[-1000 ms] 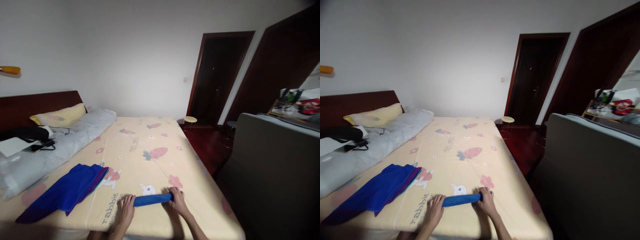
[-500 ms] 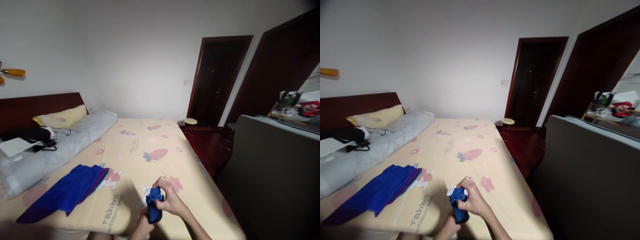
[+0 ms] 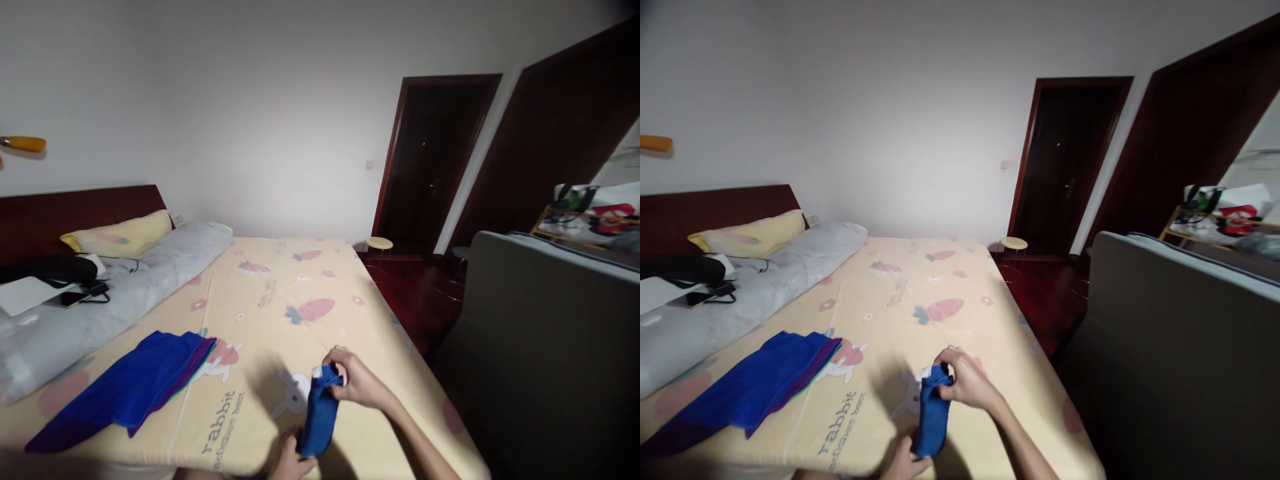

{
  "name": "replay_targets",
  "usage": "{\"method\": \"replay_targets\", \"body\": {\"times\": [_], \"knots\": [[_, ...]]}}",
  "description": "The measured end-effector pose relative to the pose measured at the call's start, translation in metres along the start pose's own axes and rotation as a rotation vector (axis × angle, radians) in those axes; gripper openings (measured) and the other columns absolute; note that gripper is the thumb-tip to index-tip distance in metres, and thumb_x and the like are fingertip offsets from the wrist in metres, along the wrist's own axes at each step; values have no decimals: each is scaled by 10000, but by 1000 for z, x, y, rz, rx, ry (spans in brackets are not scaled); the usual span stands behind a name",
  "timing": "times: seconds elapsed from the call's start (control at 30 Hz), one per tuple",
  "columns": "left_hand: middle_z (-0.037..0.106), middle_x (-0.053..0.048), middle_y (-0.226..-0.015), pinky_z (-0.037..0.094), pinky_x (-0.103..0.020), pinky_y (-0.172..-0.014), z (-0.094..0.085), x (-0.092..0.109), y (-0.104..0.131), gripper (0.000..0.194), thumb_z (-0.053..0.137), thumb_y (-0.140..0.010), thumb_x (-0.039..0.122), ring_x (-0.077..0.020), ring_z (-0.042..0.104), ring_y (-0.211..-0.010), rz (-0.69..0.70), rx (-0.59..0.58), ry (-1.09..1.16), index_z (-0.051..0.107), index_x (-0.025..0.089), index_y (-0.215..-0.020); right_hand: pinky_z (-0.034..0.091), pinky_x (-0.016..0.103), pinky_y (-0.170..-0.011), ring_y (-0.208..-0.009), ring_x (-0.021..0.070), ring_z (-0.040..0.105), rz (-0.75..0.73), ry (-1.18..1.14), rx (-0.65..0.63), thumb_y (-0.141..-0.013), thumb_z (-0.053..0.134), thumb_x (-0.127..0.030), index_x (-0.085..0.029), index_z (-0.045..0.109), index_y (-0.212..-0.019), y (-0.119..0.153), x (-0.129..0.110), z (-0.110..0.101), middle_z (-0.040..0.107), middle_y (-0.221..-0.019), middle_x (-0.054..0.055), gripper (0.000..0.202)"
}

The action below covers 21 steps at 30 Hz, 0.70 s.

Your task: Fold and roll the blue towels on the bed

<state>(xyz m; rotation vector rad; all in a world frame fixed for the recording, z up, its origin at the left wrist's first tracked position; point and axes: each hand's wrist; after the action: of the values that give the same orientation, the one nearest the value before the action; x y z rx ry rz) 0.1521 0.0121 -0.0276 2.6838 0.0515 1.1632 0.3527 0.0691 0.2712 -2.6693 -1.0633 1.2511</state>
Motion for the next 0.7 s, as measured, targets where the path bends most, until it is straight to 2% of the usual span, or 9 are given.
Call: {"method": "replay_targets", "body": {"times": [0.1, 0.2, 0.3, 0.4, 0.47, 0.53, 0.6, 0.7], "knots": [[606, -93, -1240, 561, -319, -806, -5, 1, 4, 707, 735, -558, 272, -264, 579, -1132, -32, -40, 138, 548, 257, -1240, 440, 243, -679, -765, 143, 572, 18, 133, -95, -576, 595, -108, -205, 642, -909, -13, 15, -54, 641, -864, -15, 350], [624, -53, -1119, 562, -273, -747, -13, 7, 8, 667, 721, -553, 185, -209, 574, -1070, 47, -34, 223, 565, 271, -1197, 431, 226, -646, -732, 128, 583, 36, 353, -147, -626, 599, -127, -191, 657, -929, -30, 36, -110, 659, -843, -18, 314], [631, -27, -1050, 559, -250, -709, -19, 11, 11, 604, 694, -574, 156, -184, 577, -1010, 119, -3, 217, 587, 293, -1153, 402, 237, -646, -695, 120, 557, 70, 490, -70, -663, 587, -142, -169, 661, -929, -45, 61, -154, 655, -822, -2, 277], [648, -20, -1021, 555, -257, -721, -22, 12, 12, 574, 684, -589, 163, -187, 589, -988, 145, 16, 156, 599, 298, -1140, 377, 288, -724, -790, 156, 546, 99, 639, 54, -693, 565, -128, -160, 653, -946, -49, 88, -180, 653, -879, 42, 269], [662, -19, -1004, 547, -277, -775, -24, 13, 12, 557, 673, -593, 166, -192, 602, -974, 168, 33, 110, 605, 288, -1132, 353, 338, -801, -913, 201, 526, 106, 729, 121, -720, 541, -112, -160, 637, -979, -41, 107, -185, 646, -959, 77, 281], [674, -15, -980, 526, -295, -844, -27, 16, 13, 524, 651, -597, 157, -191, 614, -954, 199, 49, 68, 618, 274, -1107, 329, 375, -854, -988, 230, 496, 111, 799, 158, -763, 502, -110, -166, 623, -1001, -22, 129, -180, 636, -1015, 103, 272], [682, -12, -955, 506, -301, -885, -30, 20, 14, 489, 626, -598, 144, -187, 622, -935, 225, 60, 41, 629, 265, -1072, 327, 394, -865, -982, 239, 493, 127, 845, 168, -810, 450, -124, -175, 621, -987, 6, 153, -163, 637, -1019, 121, 251], [692, -11, -939, 495, -305, -892, -33, 25, 17, 457, 600, -604, 141, -190, 626, -921, 247, 62, 9, 632, 266, -1043, 366, 401, -811, -901, 252, 526, 176, 881, 155, -825, 391, -139, -193, 642, -956, 64, 189, -123, 656, -960, 132, 288]]}}
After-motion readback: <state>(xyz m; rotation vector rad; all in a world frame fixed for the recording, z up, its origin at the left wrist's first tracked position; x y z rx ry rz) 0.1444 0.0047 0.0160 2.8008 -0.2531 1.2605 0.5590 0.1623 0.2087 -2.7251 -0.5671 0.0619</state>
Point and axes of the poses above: each hand's wrist, its own y-axis away from the middle knuckle, its own z-axis out of the palm, x = y × z
